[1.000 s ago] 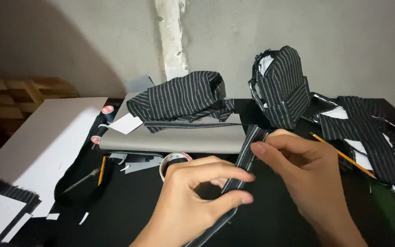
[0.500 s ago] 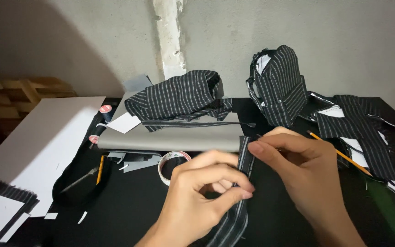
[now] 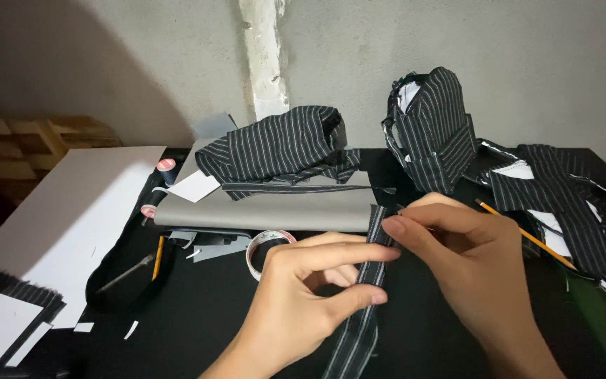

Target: Aligning a zipper with a fabric strap and hand-sewing them together using a needle and thread.

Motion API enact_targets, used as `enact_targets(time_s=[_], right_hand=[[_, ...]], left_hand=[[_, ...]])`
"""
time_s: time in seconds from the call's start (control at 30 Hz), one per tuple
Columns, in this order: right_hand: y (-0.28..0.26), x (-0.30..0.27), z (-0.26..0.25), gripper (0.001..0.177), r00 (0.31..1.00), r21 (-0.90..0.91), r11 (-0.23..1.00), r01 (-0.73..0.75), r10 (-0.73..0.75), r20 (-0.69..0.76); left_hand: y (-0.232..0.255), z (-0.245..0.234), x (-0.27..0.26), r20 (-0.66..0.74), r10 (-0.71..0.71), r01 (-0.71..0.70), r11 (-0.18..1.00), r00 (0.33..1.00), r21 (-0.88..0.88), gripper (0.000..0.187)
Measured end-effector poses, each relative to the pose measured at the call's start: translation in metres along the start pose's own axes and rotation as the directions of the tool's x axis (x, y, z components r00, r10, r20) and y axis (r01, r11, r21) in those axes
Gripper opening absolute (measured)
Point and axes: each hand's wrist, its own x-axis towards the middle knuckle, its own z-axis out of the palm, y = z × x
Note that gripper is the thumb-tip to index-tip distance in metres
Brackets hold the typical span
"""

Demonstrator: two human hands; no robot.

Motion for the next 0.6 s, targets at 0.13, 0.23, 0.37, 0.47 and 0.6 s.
enact_targets(time_s=[0.13, 0.23, 0.37, 0.47, 0.6], right_hand=[[0.000, 0.001, 0.001, 0.007, 1.000, 0.013, 1.000, -0.024, 0.024, 0.004], [-0.005, 0.001, 0.003, 0.017, 0.999, -0.092, 0.995, -0.042, 0.039, -0.028], [0.012, -0.003, 0.004, 0.010, 0.996, -0.059, 0.996, 0.060, -0.056, 0.063], [0.024, -0.009, 0.013, 0.015, 0.984, 0.071, 0.989, 0.131, -0.138, 0.114], [0.021, -0.014, 0.021, 0.004, 0.993, 0.111, 0.993, 0.040, -0.051, 0.105]], left_hand=[[0.002, -0.002, 0.001, 0.046, -0.038, 0.041, 0.997, 0.998, -0.064, 0.036], [-0.003, -0.005, 0.003, -0.042, 0.019, -0.021, 0.998, 0.999, -0.052, 0.037], [0.005, -0.010, 0.003, -0.132, 0.134, -0.140, 0.989, 0.982, -0.042, 0.037], [0.010, -0.012, 0.003, -0.232, 0.160, -0.154, 0.987, 0.959, 0.041, 0.035], [0.012, -0.012, 0.002, -0.226, 0.236, -0.204, 0.966, 0.945, 0.157, 0.032]])
